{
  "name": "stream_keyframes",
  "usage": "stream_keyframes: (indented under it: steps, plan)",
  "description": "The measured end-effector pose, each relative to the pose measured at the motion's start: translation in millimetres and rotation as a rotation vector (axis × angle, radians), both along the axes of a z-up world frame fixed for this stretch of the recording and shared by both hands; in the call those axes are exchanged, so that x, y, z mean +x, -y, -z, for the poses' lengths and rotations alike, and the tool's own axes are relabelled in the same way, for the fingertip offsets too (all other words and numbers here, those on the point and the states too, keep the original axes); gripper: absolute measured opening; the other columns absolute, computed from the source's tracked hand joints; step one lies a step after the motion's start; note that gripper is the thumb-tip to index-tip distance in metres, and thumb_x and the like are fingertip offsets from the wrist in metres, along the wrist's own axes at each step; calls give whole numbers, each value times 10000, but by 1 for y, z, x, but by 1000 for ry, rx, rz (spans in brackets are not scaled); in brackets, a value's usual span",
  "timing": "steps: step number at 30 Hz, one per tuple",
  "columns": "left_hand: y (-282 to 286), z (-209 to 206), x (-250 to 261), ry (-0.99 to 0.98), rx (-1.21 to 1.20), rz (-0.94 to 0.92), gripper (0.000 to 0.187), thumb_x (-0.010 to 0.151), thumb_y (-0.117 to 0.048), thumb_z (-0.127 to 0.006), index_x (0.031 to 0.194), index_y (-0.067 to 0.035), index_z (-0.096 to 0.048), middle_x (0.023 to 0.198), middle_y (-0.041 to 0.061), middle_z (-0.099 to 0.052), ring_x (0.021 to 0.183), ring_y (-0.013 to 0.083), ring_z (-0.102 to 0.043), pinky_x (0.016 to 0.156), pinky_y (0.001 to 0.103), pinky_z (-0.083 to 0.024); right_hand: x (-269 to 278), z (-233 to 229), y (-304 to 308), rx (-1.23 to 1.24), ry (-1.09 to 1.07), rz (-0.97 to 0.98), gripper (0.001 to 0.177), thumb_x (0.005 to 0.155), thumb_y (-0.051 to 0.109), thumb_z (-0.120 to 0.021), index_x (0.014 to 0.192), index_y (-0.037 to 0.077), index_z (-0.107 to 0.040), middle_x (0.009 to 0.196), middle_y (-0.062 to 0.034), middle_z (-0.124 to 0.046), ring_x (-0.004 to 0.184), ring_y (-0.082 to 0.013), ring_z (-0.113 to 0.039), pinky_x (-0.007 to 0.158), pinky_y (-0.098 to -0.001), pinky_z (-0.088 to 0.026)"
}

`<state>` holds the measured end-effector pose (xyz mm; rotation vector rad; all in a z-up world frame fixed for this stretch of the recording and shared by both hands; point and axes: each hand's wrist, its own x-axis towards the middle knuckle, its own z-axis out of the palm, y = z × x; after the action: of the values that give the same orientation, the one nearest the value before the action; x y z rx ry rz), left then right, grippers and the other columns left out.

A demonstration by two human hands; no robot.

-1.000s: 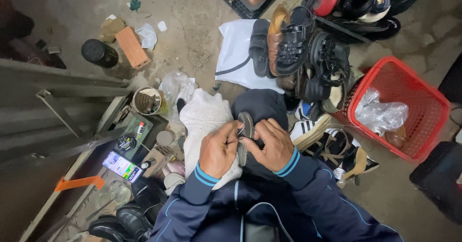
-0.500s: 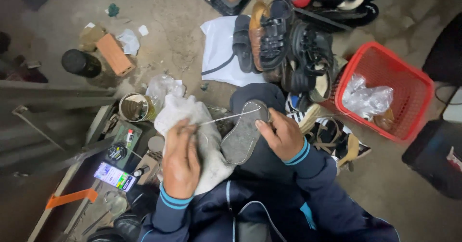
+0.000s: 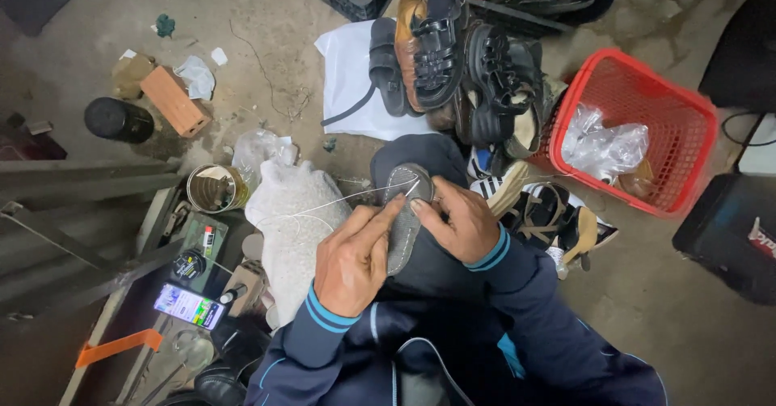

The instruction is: The person is hand-sewing the sole of a shoe to its upper part using a needle and thread.

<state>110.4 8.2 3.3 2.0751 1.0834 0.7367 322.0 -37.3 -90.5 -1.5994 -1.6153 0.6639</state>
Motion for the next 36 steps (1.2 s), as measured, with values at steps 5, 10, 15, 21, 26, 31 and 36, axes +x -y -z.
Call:
stream_keyframes:
  steps: [5,10,15,21,26,31,36]
  plan:
    - [-1,-2,4,-8,11,-4,367,999,-98,-516,1256,-173,-767,890,52,-736,793,320,-730,685,401,-589,-3,-22,-8,30,-28,-17,291,986,241,-679,892,-35,-671,604,-244,-597,624,-464,-650,443,-459,-519]
    - [-2,-3,5,-30,11,-11,355,1012,-120,-514,1250,-182,-769,889,37,-734,800,309,-732,689,391,-592,-5,-22,-8,71,-9,6,327,983,236,-691,887,-75,-658,577,-234,-597,541,-430,-640,439,-450,-510]
    - [-10,-13,1,-49,28,31,368,985,-92,-531,1239,-193,-777,859,55,-717,776,316,-720,688,409,-588,-13,-37,-11,41,152,53,316,950,279,-683,716,95,-578,532,-84,-544,528,-314,-634,477,-389,-517]
    - [-38,-15,-44,-106,23,111,312,939,-136,-589,1123,-241,-817,766,-13,-709,699,234,-717,655,324,-586,-54,-63,-13,-38,458,60,364,935,439,-624,914,79,-669,742,-113,-680,737,-333,-718,558,-488,-579]
    - [-50,-13,-74,-170,84,168,335,934,-132,-571,1122,-241,-825,733,1,-691,659,266,-694,610,364,-579,-82,-71,-17,-109,475,-5,361,946,431,-575,919,79,-651,785,-100,-673,770,-322,-713,546,-470,-581]
    - [-60,-18,-74,-227,149,213,341,926,-156,-552,1101,-267,-823,709,-14,-649,652,243,-673,594,360,-564,-94,-69,-21,-69,504,-25,325,974,391,-553,884,86,-620,745,-87,-612,727,-297,-691,506,-420,-576]
    - [-71,-18,-57,-282,222,252,291,937,-141,-566,1038,-267,-808,698,-14,-623,668,260,-670,578,379,-553,-100,-60,-24,3,589,54,297,925,401,-623,830,121,-607,725,-56,-596,736,-273,-700,496,-405,-573]
